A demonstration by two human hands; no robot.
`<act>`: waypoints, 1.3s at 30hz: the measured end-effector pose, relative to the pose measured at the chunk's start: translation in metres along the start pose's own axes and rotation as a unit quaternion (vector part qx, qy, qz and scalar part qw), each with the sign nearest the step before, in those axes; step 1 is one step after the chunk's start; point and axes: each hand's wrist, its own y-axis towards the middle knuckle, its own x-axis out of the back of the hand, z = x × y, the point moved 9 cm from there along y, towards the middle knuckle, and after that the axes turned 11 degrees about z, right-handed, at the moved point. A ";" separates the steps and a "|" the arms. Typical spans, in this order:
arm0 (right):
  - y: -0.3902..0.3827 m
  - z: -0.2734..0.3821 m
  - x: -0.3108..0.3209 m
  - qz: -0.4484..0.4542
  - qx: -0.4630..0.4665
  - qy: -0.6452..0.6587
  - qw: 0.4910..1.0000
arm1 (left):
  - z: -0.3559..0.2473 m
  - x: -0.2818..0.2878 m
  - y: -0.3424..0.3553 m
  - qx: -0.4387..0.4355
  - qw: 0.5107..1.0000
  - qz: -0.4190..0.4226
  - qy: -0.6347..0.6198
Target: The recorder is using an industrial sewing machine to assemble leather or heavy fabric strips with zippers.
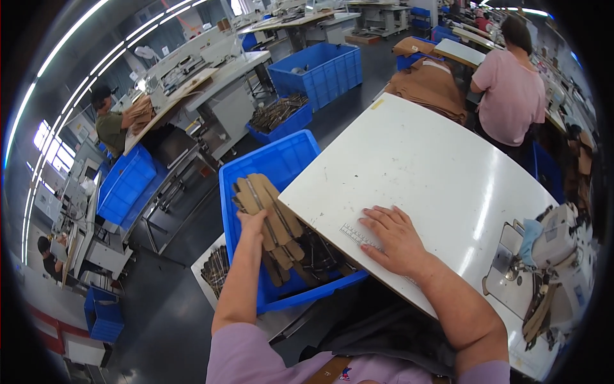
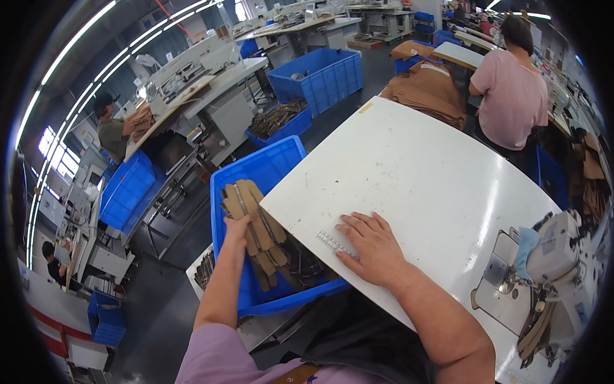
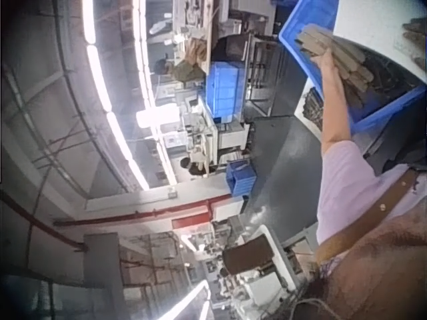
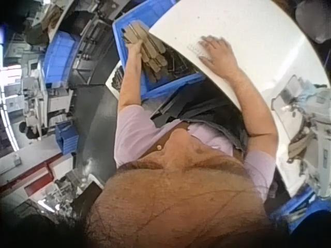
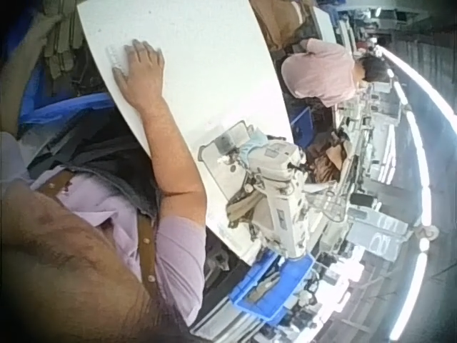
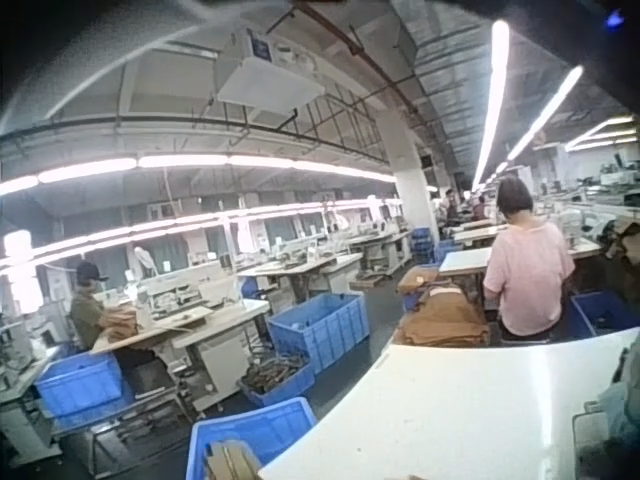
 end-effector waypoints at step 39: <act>-0.561 0.010 0.107 -0.379 -0.384 0.546 0.641 | -0.113 -0.399 -0.477 -0.224 0.668 0.701 0.115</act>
